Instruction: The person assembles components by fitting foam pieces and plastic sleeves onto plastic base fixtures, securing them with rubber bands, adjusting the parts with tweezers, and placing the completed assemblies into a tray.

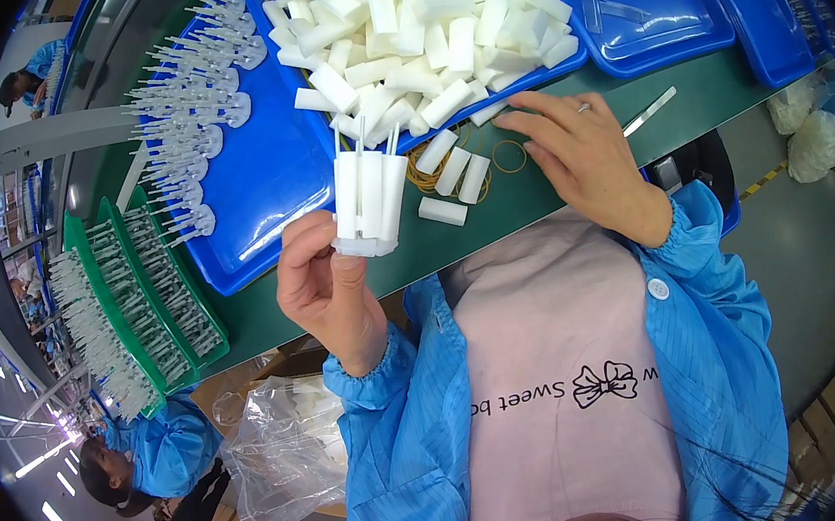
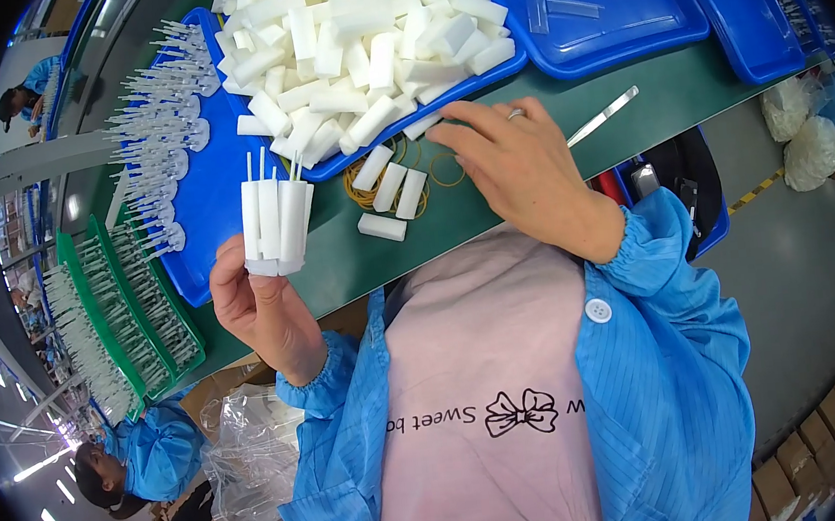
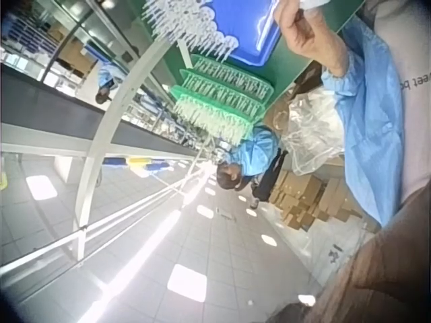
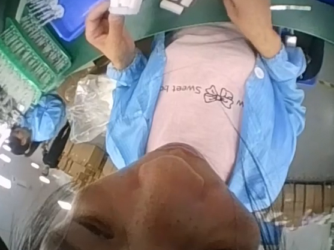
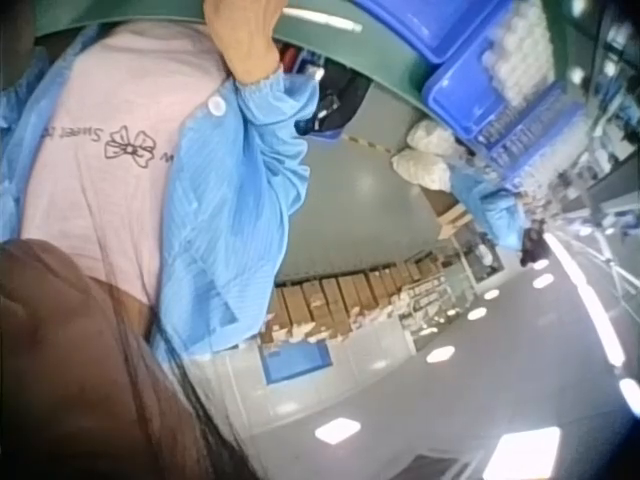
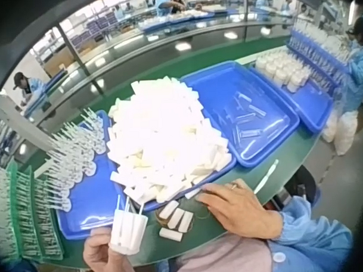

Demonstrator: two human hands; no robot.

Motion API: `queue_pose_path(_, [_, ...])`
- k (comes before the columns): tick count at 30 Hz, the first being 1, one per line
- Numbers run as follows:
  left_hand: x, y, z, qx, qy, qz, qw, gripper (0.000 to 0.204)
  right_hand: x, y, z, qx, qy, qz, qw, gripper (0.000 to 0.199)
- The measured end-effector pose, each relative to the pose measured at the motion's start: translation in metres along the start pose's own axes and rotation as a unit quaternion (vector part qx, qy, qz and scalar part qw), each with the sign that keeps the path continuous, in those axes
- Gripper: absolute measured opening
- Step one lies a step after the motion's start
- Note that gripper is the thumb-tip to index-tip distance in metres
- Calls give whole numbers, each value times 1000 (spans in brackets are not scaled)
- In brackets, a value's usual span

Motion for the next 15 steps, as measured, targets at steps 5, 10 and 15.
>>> queue_pose_path(5, [-1, -4, 1, -5, 0, -7, 1000, 19, -9, -12, 2, 128, 60, 58, 988, 27])
queue_pose_path(10, [0, -3, 1, 4, -8, -11, 1000, 19, -7, -11, -4, 74, 35, 64, 995, 26])
queue_pose_path(15, [-1, -3, 6, 9, -13, -10, 1000, 19, -8, -13, 2, 57, 98, 121, 986, 20])
Point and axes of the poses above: each hand's wrist, its own y-axis towards the middle knuckle, its own z-axis out of the palm, x = y × z, the point moved 3 cm from there along y, towards the middle knuckle, and after that the axes turned 3 degrees about -y, right-handed, at the moved point
